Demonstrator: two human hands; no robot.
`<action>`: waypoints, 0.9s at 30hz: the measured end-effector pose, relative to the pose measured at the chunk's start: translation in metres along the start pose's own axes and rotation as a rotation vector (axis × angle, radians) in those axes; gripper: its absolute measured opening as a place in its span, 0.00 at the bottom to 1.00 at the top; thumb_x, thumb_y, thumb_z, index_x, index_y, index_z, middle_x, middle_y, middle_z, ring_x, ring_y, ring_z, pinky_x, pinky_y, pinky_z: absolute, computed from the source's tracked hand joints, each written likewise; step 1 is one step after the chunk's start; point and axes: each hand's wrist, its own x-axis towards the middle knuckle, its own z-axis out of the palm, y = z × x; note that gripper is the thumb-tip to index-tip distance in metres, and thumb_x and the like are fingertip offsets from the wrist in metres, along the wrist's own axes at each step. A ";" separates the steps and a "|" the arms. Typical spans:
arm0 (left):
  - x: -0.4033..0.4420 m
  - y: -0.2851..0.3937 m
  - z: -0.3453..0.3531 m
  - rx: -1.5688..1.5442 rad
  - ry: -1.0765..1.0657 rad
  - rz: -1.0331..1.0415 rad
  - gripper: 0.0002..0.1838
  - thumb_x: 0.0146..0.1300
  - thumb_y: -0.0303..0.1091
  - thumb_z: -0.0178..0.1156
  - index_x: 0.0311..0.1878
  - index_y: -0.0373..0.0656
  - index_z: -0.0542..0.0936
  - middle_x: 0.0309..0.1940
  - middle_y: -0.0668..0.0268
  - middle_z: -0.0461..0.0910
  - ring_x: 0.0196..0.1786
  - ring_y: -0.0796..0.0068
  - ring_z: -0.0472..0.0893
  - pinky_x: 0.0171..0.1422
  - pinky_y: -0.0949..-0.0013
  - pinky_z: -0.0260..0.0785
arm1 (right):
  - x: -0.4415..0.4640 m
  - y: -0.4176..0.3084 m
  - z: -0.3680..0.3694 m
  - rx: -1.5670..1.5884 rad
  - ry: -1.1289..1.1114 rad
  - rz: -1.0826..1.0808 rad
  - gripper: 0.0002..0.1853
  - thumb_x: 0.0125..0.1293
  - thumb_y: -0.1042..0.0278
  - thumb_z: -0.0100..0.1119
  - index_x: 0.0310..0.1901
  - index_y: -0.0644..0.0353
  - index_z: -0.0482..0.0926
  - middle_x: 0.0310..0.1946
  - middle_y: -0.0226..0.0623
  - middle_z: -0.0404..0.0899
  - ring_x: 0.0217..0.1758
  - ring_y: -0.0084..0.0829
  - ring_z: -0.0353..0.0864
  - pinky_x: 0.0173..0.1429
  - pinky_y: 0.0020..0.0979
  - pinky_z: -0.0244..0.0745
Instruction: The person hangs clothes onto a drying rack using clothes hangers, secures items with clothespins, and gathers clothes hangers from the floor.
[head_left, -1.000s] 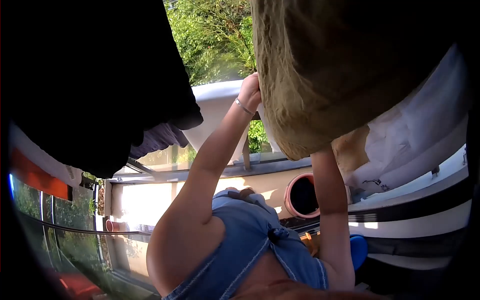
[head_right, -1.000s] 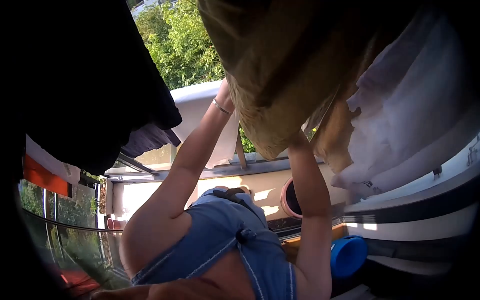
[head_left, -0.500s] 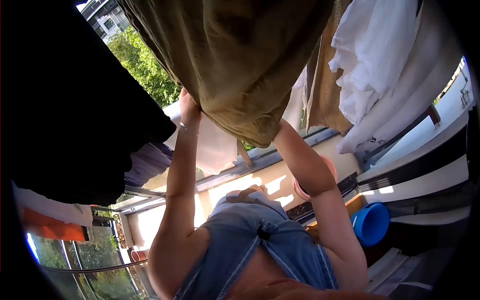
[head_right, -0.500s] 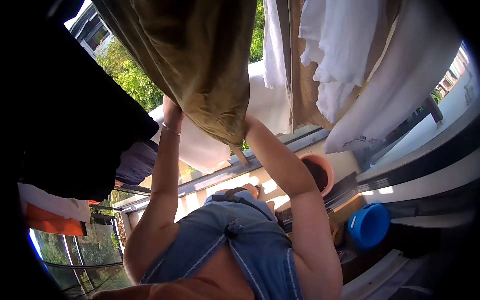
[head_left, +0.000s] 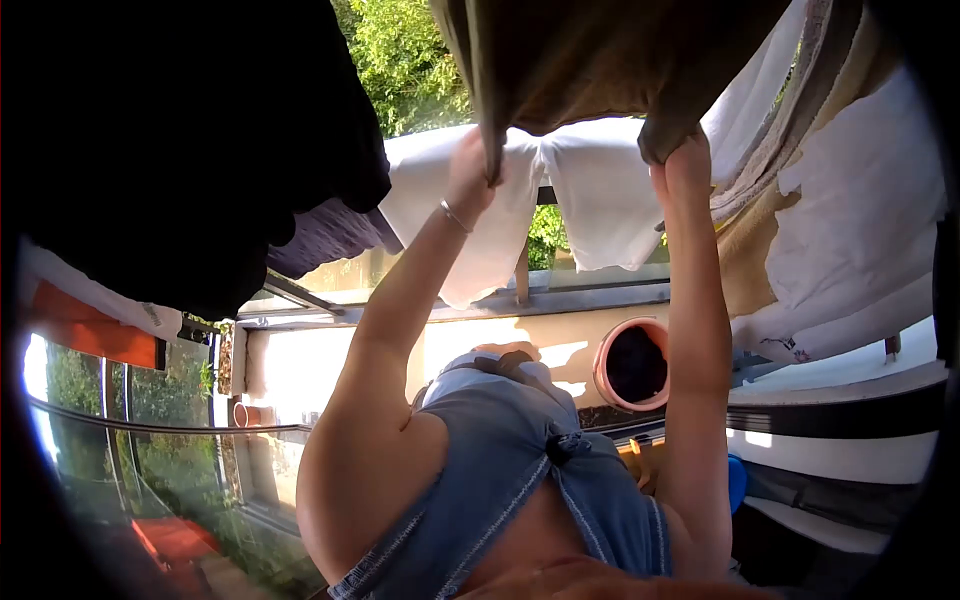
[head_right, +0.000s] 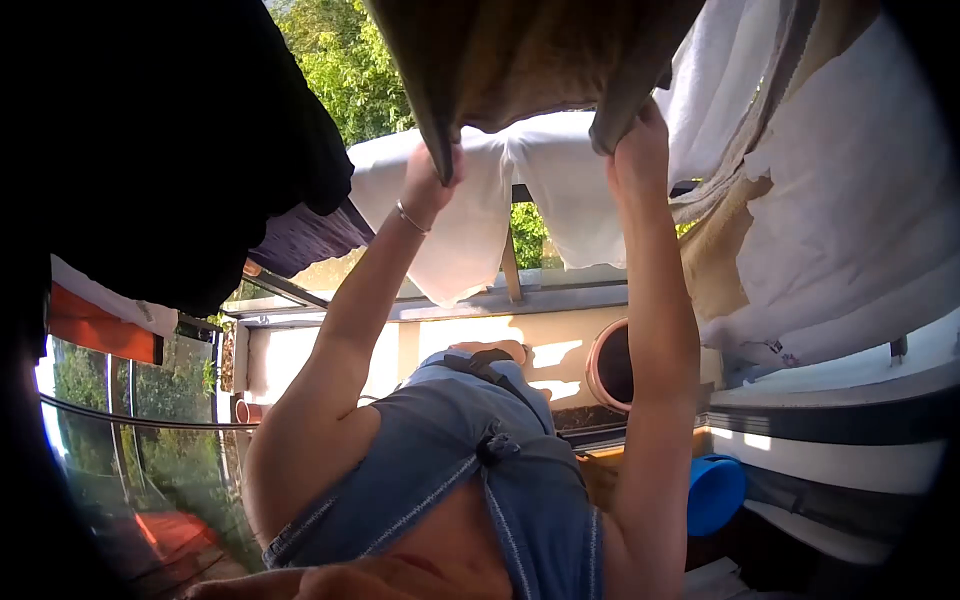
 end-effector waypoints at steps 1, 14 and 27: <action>0.008 0.009 0.008 0.106 0.048 0.013 0.10 0.61 0.36 0.51 0.38 0.40 0.74 0.23 0.66 0.74 0.28 0.73 0.75 0.31 0.71 0.68 | 0.006 -0.004 0.000 0.007 -0.041 0.008 0.14 0.64 0.68 0.45 0.43 0.72 0.71 0.41 0.43 0.75 0.40 0.38 0.78 0.46 0.32 0.76; -0.020 0.039 -0.006 0.621 0.115 0.081 0.15 0.65 0.33 0.38 0.37 0.30 0.70 0.33 0.55 0.76 0.33 0.67 0.79 0.40 0.64 0.75 | 0.032 -0.009 -0.068 0.502 -0.347 0.083 0.13 0.59 0.79 0.44 0.45 0.73 0.69 0.39 0.45 0.75 0.37 0.35 0.76 0.44 0.27 0.75; -0.037 0.019 0.011 0.032 0.506 -0.289 0.08 0.61 0.32 0.45 0.36 0.41 0.74 0.31 0.66 0.76 0.23 0.75 0.69 0.24 0.72 0.62 | -0.026 0.026 -0.058 0.228 0.095 0.120 0.06 0.59 0.74 0.51 0.35 0.66 0.74 0.32 0.35 0.77 0.38 0.26 0.76 0.39 0.27 0.71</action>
